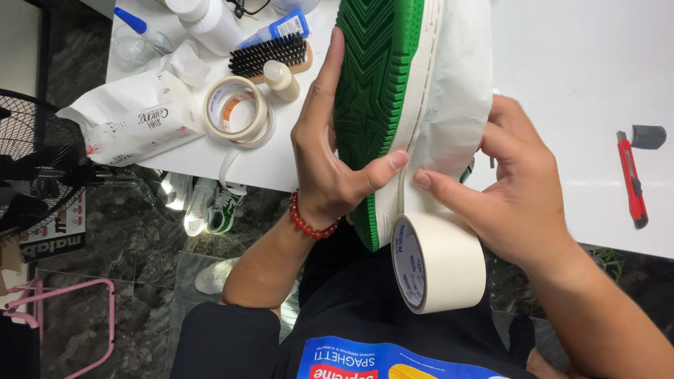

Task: The recorder is carefully applying white masking tape to the sole and upper edges of a green and white sneaker.

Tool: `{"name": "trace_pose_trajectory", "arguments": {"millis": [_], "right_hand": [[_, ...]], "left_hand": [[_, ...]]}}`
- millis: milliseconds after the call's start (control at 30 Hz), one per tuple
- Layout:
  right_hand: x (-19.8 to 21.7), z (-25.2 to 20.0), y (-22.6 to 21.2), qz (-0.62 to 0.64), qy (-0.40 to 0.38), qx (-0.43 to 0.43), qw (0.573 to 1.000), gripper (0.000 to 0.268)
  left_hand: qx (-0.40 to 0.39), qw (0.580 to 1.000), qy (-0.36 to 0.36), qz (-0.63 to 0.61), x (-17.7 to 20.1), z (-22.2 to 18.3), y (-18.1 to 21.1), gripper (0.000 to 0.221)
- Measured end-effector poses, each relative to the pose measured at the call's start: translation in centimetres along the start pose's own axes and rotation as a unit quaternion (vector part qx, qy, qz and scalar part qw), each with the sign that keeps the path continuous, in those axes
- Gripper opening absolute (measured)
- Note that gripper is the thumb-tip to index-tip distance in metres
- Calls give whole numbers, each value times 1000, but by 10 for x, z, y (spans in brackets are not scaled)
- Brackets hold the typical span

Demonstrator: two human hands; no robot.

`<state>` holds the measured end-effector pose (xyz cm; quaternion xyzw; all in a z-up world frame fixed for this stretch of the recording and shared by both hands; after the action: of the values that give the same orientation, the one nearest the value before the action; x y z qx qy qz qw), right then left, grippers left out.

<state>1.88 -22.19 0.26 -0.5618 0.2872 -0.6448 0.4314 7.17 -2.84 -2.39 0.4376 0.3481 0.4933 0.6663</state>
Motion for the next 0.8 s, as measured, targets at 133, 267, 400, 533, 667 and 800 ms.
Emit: {"name": "trace_pose_trajectory", "arguments": {"millis": [133, 267, 400, 533, 667, 800], "right_hand": [[6, 1, -25, -93, 37, 35, 994, 32], [14, 0, -34, -115, 33, -5, 993, 25], [18, 1, -35, 2, -35, -96, 995, 23], [16, 4, -40, 15, -45, -101, 994, 23], [16, 3, -34, -31, -40, -127, 991, 23], [16, 2, -33, -108, -27, -127, 986, 27]], "left_hand": [[-94, 986, 11, 135, 6, -2, 10, 97], [-121, 976, 27, 177, 8, -2, 21, 98], [-129, 974, 33, 181, 5, -1, 35, 99], [-137, 970, 34, 198, 4, -5, 43, 100], [-139, 968, 39, 204, 3, -7, 44, 98], [-135, 971, 46, 190, 2, -10, 43, 97]]}}
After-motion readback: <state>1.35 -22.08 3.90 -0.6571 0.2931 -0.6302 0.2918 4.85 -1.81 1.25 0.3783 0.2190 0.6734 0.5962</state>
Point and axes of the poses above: each hand's wrist, its own z-axis towards the middle knuckle, its own x-axis out of the back of the hand, y = z × x, the point moved 3 cm from there along z, towards the middle knuckle, and after that the axes turned 5 degrees about -z, right-handed, at the moved point
